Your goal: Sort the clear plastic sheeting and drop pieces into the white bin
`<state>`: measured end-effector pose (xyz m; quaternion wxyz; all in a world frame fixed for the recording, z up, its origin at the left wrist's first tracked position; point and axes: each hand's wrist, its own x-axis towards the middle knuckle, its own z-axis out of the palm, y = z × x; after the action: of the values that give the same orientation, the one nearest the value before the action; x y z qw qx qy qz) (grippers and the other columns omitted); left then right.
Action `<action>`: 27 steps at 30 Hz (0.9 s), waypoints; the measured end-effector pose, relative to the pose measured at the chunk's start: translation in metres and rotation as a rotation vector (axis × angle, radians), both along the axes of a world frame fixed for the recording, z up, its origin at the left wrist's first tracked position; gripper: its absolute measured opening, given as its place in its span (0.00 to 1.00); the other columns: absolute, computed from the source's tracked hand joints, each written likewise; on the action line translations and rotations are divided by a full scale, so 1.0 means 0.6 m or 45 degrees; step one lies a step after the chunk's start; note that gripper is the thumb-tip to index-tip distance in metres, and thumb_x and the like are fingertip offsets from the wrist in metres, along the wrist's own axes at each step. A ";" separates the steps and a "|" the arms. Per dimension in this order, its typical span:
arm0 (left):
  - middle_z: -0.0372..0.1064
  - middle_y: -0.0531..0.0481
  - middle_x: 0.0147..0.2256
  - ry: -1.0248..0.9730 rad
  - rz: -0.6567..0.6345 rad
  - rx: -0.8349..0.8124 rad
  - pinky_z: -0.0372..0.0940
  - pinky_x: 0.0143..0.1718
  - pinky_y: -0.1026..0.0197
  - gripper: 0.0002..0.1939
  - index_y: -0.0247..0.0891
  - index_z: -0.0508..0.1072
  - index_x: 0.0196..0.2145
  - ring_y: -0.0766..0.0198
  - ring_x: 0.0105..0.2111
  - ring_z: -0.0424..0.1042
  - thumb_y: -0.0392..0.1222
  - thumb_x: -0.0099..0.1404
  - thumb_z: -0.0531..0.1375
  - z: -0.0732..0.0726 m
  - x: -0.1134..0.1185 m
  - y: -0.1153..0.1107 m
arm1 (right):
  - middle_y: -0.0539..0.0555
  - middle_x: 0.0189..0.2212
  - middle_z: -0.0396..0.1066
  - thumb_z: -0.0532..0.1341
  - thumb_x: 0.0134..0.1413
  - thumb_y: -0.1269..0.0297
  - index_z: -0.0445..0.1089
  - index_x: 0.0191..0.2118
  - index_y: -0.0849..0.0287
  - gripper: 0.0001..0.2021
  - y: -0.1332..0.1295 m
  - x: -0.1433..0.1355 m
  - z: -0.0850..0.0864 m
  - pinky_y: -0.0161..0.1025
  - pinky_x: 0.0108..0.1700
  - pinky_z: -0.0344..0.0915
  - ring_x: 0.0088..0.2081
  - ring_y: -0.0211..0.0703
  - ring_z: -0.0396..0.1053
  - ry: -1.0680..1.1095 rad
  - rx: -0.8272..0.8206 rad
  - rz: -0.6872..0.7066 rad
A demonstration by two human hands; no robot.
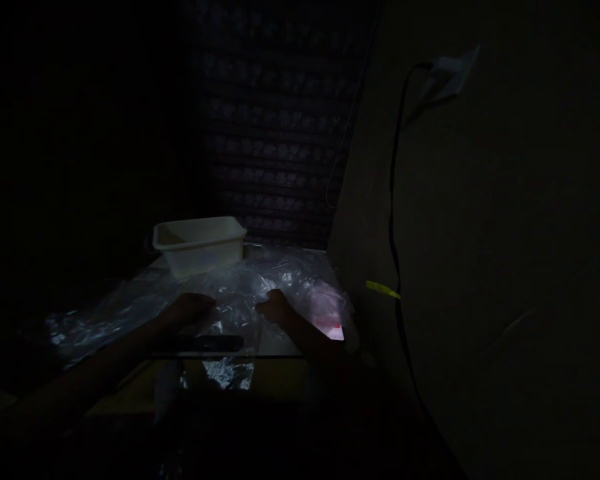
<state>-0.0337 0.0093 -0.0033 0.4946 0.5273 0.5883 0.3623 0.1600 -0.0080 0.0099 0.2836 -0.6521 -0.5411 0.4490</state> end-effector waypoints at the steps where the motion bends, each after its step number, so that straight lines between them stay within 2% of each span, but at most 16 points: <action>1: 0.58 0.56 0.11 -0.040 0.013 0.007 0.53 0.16 0.68 0.08 0.31 0.64 0.17 0.73 0.12 0.57 0.40 0.38 0.55 -0.001 0.000 -0.001 | 0.43 0.12 0.57 0.56 0.31 0.71 0.52 0.42 0.66 0.24 0.002 -0.001 -0.003 0.25 0.12 0.48 0.10 0.26 0.51 0.046 -0.014 -0.020; 4: 0.59 0.55 0.13 -0.084 0.009 0.057 0.55 0.16 0.67 0.10 0.32 0.62 0.17 0.72 0.13 0.58 0.43 0.39 0.55 -0.004 0.002 -0.002 | 0.42 0.13 0.56 0.57 0.30 0.72 0.53 0.41 0.64 0.24 0.007 -0.002 -0.011 0.26 0.13 0.49 0.12 0.26 0.52 0.072 0.055 0.015; 7: 0.61 0.52 0.16 0.005 -0.003 0.128 0.58 0.20 0.65 0.11 0.32 0.62 0.20 0.69 0.17 0.62 0.44 0.41 0.54 -0.001 -0.001 0.001 | 0.46 0.17 0.60 0.55 0.33 0.73 0.55 0.40 0.64 0.20 0.008 0.003 -0.011 0.27 0.18 0.54 0.16 0.29 0.56 -0.146 0.277 0.124; 9: 0.63 0.49 0.20 0.234 -0.039 0.236 0.59 0.24 0.63 0.12 0.32 0.63 0.23 0.66 0.21 0.64 0.45 0.43 0.52 0.007 -0.010 0.001 | 0.49 0.21 0.63 0.52 0.36 0.73 0.57 0.39 0.63 0.17 0.001 0.011 -0.004 0.29 0.24 0.57 0.22 0.32 0.60 -0.432 0.488 0.243; 12: 0.64 0.45 0.30 0.709 -0.159 0.577 0.59 0.31 0.60 0.15 0.33 0.64 0.31 0.62 0.28 0.64 0.45 0.47 0.49 0.027 -0.031 -0.013 | 0.53 0.30 0.64 0.49 0.40 0.72 0.60 0.36 0.60 0.13 -0.025 0.026 0.009 0.32 0.33 0.56 0.32 0.36 0.61 -0.906 0.811 0.555; 15: 0.61 0.45 0.37 0.964 -0.473 0.826 0.56 0.37 0.61 0.15 0.36 0.63 0.36 0.62 0.37 0.61 0.41 0.51 0.46 0.042 -0.051 -0.046 | 0.54 0.30 0.63 0.46 0.43 0.70 0.62 0.34 0.60 0.11 -0.058 0.038 0.011 0.34 0.34 0.55 0.34 0.38 0.59 -1.167 0.948 0.838; 17: 0.60 0.46 0.40 1.056 -0.726 0.959 0.53 0.41 0.61 0.16 0.38 0.62 0.39 0.62 0.41 0.57 0.35 0.50 0.47 0.043 -0.060 -0.070 | 0.55 0.30 0.63 0.46 0.43 0.70 0.62 0.34 0.61 0.11 -0.075 0.044 0.006 0.36 0.35 0.54 0.35 0.39 0.58 -1.216 1.013 0.972; 19: 0.56 0.47 0.44 1.125 -0.892 1.027 0.51 0.43 0.59 0.22 0.40 0.57 0.44 0.61 0.44 0.53 0.33 0.49 0.48 0.038 -0.067 -0.091 | 0.57 0.33 0.62 0.47 0.42 0.69 0.61 0.35 0.62 0.12 -0.088 0.048 -0.002 0.38 0.37 0.53 0.38 0.41 0.56 -1.204 1.061 1.050; 23: 0.45 0.48 0.50 1.255 -1.033 1.059 0.47 0.45 0.52 0.32 0.44 0.46 0.49 0.56 0.48 0.45 0.35 0.46 0.52 0.019 -0.073 -0.108 | 0.61 0.41 0.57 0.49 0.39 0.63 0.57 0.42 0.66 0.20 -0.103 0.053 -0.023 0.43 0.42 0.49 0.45 0.45 0.51 -1.138 1.092 1.102; 25: 0.46 0.48 0.50 1.276 -1.062 1.098 0.45 0.45 0.51 0.29 0.43 0.49 0.48 0.56 0.49 0.44 0.34 0.48 0.51 0.010 -0.072 -0.108 | 0.62 0.45 0.52 0.51 0.38 0.60 0.53 0.46 0.68 0.26 -0.108 0.053 -0.035 0.45 0.45 0.45 0.48 0.48 0.46 -1.115 1.107 1.076; 27: 0.50 0.48 0.48 1.237 -1.050 1.154 0.45 0.46 0.53 0.22 0.42 0.55 0.46 0.59 0.48 0.47 0.34 0.51 0.49 0.003 -0.067 -0.107 | 0.62 0.48 0.49 0.51 0.37 0.58 0.50 0.48 0.69 0.29 -0.112 0.049 -0.045 0.46 0.47 0.42 0.50 0.48 0.42 -1.098 1.129 1.015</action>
<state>-0.0742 -0.0548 -0.0013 0.0127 0.9533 0.2901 0.0828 0.1896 -0.0753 -0.0174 0.0979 -0.3487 -0.9313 -0.0393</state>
